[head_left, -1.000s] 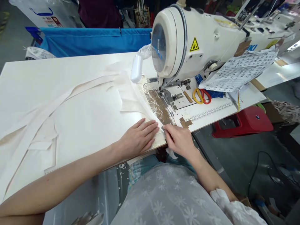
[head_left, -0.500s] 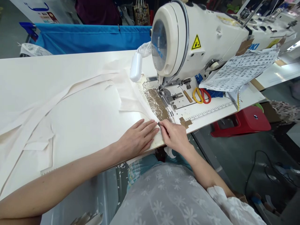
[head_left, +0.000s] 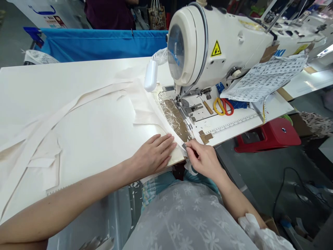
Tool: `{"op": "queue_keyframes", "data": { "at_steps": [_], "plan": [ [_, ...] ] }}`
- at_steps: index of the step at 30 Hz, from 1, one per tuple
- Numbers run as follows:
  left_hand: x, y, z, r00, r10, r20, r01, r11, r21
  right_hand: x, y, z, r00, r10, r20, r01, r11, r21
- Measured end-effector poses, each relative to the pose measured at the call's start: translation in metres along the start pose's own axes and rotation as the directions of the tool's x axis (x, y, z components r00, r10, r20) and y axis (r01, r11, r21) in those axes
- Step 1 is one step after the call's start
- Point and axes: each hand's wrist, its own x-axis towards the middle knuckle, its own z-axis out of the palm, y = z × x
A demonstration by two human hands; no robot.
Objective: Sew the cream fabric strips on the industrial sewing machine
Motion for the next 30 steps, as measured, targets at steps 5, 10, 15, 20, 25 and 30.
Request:
{"op": "queue_keyframes", "data": {
  "at_steps": [5,10,15,20,25,30],
  "plan": [
    [-0.001,0.001,-0.001,0.999,0.020,0.041,-0.020,1.000,-0.001,0.003,0.001,0.008,0.999,0.006,-0.039,-0.005,1.000,0.029],
    [-0.002,0.002,0.000,0.999,0.037,0.040,-0.036,0.999,-0.009,0.002,0.001,0.007,0.999,-0.027,-0.043,0.027,1.000,0.008],
    [-0.003,0.001,0.000,0.999,0.024,0.027,-0.023,0.999,-0.027,0.012,-0.002,0.006,0.996,-0.047,-0.081,0.046,0.999,-0.013],
    [-0.002,0.002,0.001,0.999,0.016,0.041,-0.016,1.000,-0.010,0.026,-0.006,0.010,0.998,-0.044,-0.045,0.043,0.999,-0.019],
    [-0.003,0.004,0.003,1.000,0.011,0.028,-0.011,1.000,-0.001,0.031,-0.009,0.015,1.000,-0.025,-0.001,0.025,0.999,-0.038],
    [-0.003,0.004,0.005,1.000,0.003,0.028,-0.003,1.000,-0.005,0.034,-0.010,0.019,0.999,-0.029,0.018,0.030,0.997,-0.073]
  ]
}}
